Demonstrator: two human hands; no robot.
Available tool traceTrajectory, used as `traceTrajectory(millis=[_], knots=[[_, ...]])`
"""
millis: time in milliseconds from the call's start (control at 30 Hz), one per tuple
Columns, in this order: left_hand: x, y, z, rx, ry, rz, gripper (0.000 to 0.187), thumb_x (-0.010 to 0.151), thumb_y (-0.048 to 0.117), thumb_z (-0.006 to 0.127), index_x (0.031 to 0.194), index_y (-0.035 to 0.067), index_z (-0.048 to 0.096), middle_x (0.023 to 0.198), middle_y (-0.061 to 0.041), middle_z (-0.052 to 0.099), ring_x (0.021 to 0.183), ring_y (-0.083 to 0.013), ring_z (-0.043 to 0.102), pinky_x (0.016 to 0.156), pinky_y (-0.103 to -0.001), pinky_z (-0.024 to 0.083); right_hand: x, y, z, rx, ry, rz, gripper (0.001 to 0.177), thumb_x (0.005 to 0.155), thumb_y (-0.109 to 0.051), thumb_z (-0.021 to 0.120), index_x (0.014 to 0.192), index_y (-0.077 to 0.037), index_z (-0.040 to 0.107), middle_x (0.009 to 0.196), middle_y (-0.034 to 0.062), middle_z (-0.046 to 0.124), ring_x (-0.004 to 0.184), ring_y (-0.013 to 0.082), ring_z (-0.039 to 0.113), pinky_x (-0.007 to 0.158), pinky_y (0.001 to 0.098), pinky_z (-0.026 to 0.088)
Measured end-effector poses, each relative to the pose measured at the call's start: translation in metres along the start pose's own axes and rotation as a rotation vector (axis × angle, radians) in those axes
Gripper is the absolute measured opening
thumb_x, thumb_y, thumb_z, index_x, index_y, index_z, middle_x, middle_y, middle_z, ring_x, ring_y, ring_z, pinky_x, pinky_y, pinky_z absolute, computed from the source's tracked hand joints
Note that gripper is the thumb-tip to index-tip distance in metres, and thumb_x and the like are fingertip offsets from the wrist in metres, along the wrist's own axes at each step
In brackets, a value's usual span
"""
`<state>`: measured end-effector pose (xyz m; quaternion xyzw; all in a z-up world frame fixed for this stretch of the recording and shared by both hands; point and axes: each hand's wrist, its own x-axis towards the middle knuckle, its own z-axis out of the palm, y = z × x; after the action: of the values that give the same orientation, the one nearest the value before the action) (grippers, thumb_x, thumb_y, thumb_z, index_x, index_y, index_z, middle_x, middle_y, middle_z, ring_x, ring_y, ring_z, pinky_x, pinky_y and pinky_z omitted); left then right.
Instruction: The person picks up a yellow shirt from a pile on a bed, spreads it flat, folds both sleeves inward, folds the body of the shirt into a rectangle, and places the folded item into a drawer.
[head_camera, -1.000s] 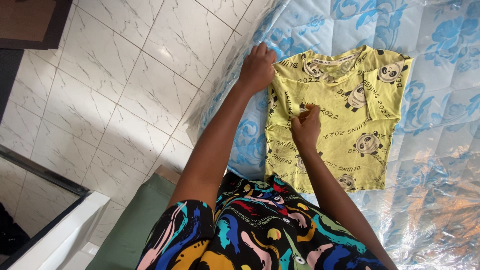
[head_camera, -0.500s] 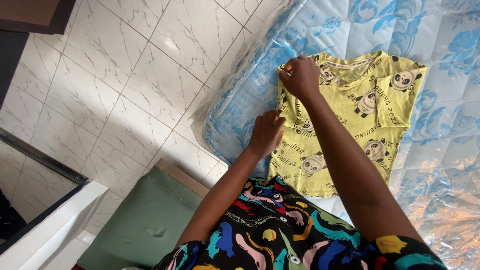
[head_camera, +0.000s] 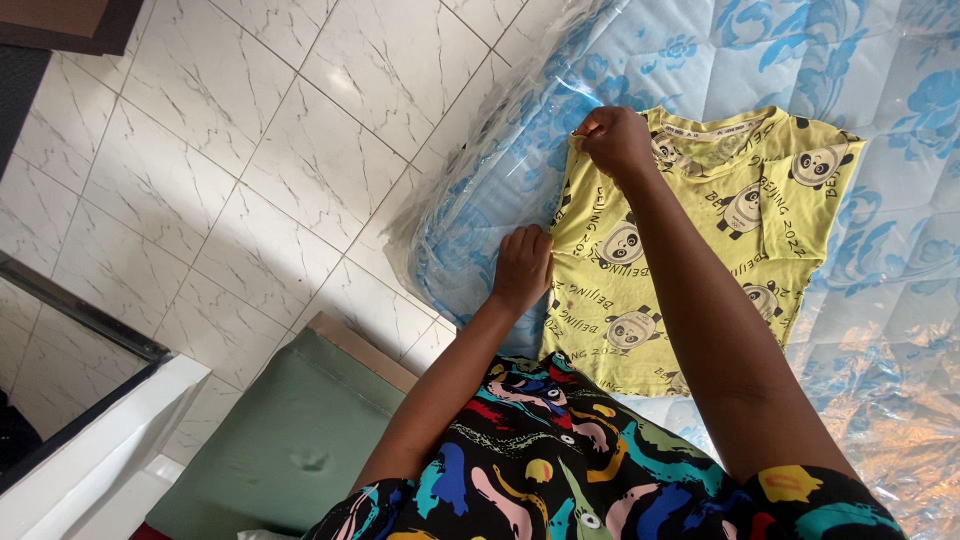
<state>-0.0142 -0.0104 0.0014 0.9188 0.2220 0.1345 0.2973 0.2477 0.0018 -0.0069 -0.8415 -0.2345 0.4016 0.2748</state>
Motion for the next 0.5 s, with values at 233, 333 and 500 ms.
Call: traceTrajectory(millis=[233, 333, 500], knots=[[0.000, 0.007, -0.010, -0.012, 0.002, -0.034, 0.021, 0.087, 0.004, 0.070, 0.105, 0.005, 0.058, 0.097, -0.012, 0.054, 0.090, -0.0286, 0.053, 0.079, -0.043, 0.041, -0.003, -0.015, -0.009, 0.170, -0.079, 0.124, 0.014, 0.084, 0.004, 0.066, 0.093, -0.003, 0.074, 0.077, 0.0058, 0.068, 0.055, 0.0121, 0.054, 0.049, 0.0337, 0.041], [0.002, 0.011, -0.017, -0.071, 0.015, -0.045, 0.020, 0.086, 0.006, 0.069, 0.102, 0.005, 0.057, 0.095, -0.012, 0.052, 0.087, -0.0289, 0.052, 0.078, -0.044, 0.040, 0.000, -0.009, -0.004, 0.109, -0.047, 0.080, 0.016, 0.083, 0.005, 0.064, 0.093, -0.004, 0.074, 0.081, 0.0075, 0.070, 0.059, 0.0114, 0.058, 0.053, 0.0322, 0.045], [0.004, 0.014, -0.021, -0.117, 0.026, -0.077, 0.018, 0.087, 0.008, 0.070, 0.097, 0.006, 0.055, 0.094, -0.011, 0.051, 0.086, -0.0289, 0.051, 0.077, -0.044, 0.039, 0.005, -0.003, 0.015, -0.397, 0.211, -0.339, 0.021, 0.083, 0.005, 0.067, 0.081, -0.012, 0.079, 0.076, 0.0066, 0.078, 0.064, 0.0220, 0.067, 0.077, 0.0465, 0.046]])
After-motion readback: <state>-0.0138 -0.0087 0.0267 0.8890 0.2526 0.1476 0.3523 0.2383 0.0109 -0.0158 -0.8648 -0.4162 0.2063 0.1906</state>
